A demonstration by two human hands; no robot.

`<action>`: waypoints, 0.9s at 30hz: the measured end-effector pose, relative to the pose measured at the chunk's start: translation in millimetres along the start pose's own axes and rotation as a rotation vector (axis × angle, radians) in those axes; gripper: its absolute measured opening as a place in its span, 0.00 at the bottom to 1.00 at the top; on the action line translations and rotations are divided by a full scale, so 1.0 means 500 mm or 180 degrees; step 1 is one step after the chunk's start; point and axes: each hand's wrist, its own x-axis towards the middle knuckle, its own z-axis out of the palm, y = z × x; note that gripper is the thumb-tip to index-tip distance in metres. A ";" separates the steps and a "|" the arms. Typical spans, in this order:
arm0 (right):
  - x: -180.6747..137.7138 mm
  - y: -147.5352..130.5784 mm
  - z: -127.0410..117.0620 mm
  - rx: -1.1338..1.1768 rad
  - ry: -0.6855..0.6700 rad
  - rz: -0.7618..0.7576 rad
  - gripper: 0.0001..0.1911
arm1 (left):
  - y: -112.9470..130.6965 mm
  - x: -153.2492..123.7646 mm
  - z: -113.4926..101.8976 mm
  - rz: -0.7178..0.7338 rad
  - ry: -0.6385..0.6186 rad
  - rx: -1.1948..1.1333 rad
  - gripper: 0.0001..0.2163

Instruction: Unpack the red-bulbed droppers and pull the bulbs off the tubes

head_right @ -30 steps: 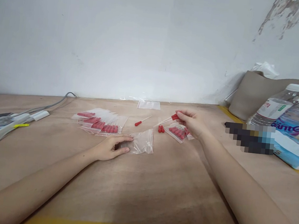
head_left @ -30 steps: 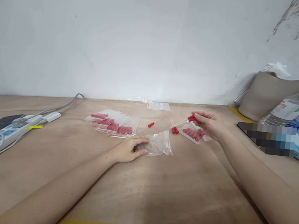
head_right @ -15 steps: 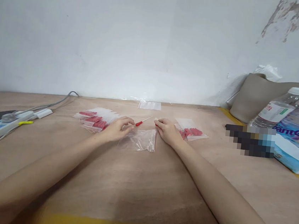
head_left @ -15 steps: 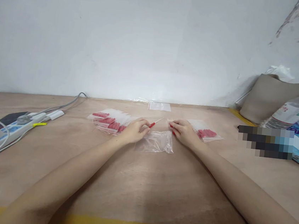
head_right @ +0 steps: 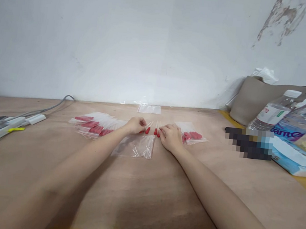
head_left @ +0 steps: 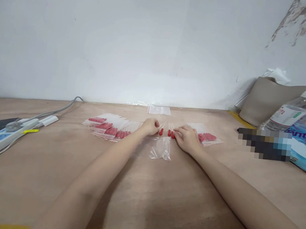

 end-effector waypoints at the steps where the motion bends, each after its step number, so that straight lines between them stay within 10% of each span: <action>1: -0.002 -0.002 -0.004 -0.0032 -0.0020 0.0079 0.11 | 0.007 0.002 0.003 -0.0040 0.0003 -0.0021 0.09; 17: -0.016 -0.004 -0.009 -0.0110 0.0080 0.0278 0.11 | 0.042 -0.003 0.048 -0.0066 0.0032 -0.0178 0.05; 27: -0.032 -0.033 -0.028 0.0519 0.0434 -0.0463 0.13 | 0.015 -0.104 -0.023 0.0719 0.0183 0.0073 0.08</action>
